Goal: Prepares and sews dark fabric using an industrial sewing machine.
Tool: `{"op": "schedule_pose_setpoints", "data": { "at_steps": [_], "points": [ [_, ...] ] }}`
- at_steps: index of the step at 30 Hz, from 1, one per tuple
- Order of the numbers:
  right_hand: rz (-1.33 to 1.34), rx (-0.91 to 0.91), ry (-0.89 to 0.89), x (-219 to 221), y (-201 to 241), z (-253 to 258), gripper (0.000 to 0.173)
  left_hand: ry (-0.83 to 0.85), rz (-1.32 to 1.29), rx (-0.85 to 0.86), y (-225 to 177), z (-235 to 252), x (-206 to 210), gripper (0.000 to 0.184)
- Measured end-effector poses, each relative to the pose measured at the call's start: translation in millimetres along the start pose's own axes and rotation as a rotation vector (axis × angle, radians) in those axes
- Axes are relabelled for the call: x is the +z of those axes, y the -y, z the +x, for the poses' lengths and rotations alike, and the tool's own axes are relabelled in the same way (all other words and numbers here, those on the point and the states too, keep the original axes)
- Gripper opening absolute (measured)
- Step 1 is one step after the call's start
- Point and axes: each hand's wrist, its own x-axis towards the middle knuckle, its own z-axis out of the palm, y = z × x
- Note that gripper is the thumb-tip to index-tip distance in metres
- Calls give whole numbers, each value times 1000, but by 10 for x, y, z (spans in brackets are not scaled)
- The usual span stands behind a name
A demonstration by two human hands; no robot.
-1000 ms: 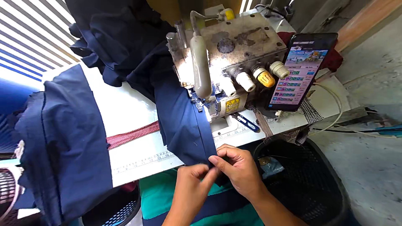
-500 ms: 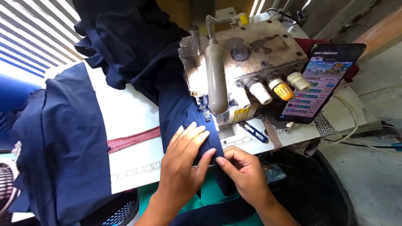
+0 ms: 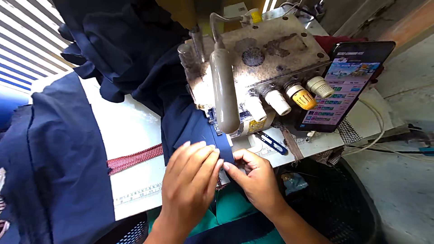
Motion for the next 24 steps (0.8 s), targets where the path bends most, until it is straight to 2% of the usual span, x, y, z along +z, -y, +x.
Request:
{"op": "schedule_pose_setpoints", "data": {
  "at_steps": [6,15,18,21,24],
  "points": [
    [-121,-76,-48,-13,111,-149,16,3,4,-15,4,-128,41,27],
    [-188,-118,-67,11,62,-38,21,27,19,-28,26,-67,55,31],
    [-184,-109,-62,42,88,35,20,44,19,-35,78,-27,60,32],
    [-111,-92,-102,81,104,38,11,61,20,-43,114,8,64,33],
    [-133,-156,-162,102,151,-15,27,76,38,-44,116,39,56,35]
  ]
}}
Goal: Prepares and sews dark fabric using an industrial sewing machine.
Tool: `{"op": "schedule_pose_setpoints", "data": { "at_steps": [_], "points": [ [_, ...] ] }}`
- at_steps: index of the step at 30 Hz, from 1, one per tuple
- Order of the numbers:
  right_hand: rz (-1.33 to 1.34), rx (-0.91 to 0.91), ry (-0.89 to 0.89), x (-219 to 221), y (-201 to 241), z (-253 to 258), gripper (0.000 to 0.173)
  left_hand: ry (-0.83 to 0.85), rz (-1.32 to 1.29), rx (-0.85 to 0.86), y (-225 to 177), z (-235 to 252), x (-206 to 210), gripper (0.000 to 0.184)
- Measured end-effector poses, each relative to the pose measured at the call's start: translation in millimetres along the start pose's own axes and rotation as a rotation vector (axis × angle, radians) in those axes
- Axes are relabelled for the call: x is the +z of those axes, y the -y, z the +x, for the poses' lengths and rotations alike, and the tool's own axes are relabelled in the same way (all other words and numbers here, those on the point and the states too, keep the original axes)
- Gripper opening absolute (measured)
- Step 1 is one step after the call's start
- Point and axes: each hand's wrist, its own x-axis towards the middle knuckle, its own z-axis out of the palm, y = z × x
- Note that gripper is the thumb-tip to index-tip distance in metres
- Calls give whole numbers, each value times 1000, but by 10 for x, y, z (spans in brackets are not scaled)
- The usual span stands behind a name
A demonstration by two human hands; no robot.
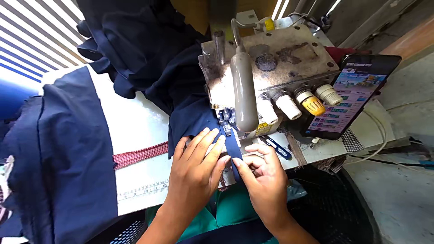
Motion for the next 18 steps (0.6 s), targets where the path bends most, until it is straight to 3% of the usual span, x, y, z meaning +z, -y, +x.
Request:
{"op": "schedule_pose_setpoints", "data": {
  "at_steps": [5,14,18],
  "points": [
    [-181,-171,0,36,-37,-13,21,-14,25,8,38,48,36,36],
    [-251,-158,-9,103,8,68,25,-7,45,-18,65,145,66,39],
    [-245,-188,-2,117,-43,99,27,127,-13,-11,131,208,-126,41]
  ]
}}
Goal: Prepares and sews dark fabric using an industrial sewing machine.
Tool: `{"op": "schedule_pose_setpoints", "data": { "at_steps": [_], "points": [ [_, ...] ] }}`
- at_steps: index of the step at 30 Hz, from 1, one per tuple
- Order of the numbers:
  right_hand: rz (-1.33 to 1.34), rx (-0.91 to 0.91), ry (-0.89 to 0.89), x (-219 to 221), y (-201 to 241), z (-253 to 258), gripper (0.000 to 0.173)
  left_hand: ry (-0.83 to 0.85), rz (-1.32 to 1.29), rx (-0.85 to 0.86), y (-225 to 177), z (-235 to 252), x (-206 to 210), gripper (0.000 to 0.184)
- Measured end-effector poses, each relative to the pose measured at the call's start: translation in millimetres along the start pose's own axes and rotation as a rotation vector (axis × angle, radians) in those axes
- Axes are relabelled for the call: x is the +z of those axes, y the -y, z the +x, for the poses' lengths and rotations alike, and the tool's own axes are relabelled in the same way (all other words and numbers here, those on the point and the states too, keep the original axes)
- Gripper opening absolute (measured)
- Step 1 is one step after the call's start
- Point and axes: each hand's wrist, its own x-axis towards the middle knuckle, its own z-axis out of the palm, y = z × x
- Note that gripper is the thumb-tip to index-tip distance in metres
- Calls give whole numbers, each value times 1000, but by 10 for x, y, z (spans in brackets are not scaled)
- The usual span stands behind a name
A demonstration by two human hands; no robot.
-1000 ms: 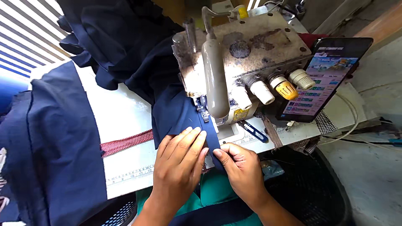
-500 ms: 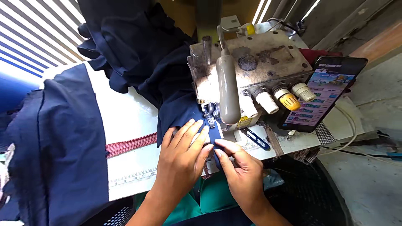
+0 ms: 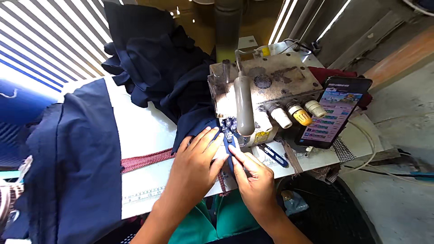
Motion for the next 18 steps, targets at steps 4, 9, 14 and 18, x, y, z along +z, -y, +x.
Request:
{"op": "schedule_pose_setpoints", "data": {
  "at_steps": [4,9,14,18],
  "points": [
    [161,-4,159,-152,-144,-3,33,-191,-180,-91,250,173,-627,28],
    [572,103,231,-312,-569,-11,38,-194,-294,-390,811,915,-519,80],
    [587,112,333,-327,-661,-1,34,-180,-148,-389,1206,1133,-165,40],
    [507,114,331,-315,-656,-6,27,-400,-138,-464,1247,918,-373,32]
  ]
}}
